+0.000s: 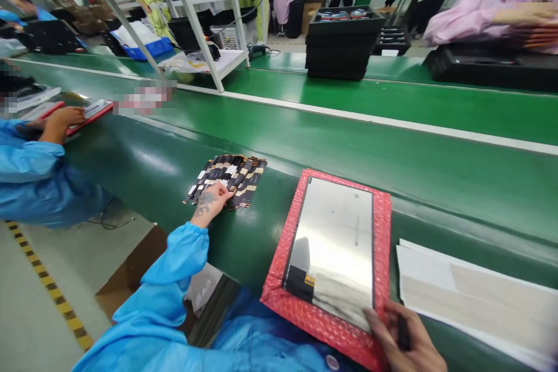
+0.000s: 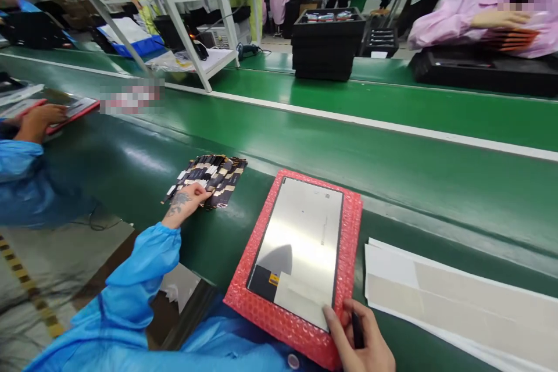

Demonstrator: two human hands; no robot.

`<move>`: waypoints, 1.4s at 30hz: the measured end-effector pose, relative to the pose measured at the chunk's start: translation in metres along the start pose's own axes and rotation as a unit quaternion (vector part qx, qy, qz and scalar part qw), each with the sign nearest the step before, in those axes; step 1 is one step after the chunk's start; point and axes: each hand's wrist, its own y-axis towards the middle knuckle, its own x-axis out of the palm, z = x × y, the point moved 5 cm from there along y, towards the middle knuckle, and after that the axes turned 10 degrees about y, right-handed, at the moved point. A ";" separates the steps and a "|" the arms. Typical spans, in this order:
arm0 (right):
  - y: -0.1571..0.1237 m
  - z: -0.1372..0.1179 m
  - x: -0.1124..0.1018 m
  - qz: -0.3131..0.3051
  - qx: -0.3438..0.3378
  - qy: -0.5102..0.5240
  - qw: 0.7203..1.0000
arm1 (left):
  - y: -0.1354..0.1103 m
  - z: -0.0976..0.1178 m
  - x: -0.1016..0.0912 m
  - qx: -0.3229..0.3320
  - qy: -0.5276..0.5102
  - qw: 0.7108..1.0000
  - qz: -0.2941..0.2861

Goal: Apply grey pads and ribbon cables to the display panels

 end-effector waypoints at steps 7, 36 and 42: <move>-0.007 -0.028 -0.008 0.002 -0.067 0.044 0.997 | -0.001 0.008 -0.031 0.049 -0.019 0.999 -0.005; 0.010 -0.140 0.066 -0.409 -0.017 0.052 0.911 | -0.151 0.157 -0.006 0.351 -0.304 0.872 -0.159; 0.018 -0.139 0.065 -0.331 -0.194 -0.111 0.917 | -0.197 0.122 0.013 0.475 -0.187 0.855 0.091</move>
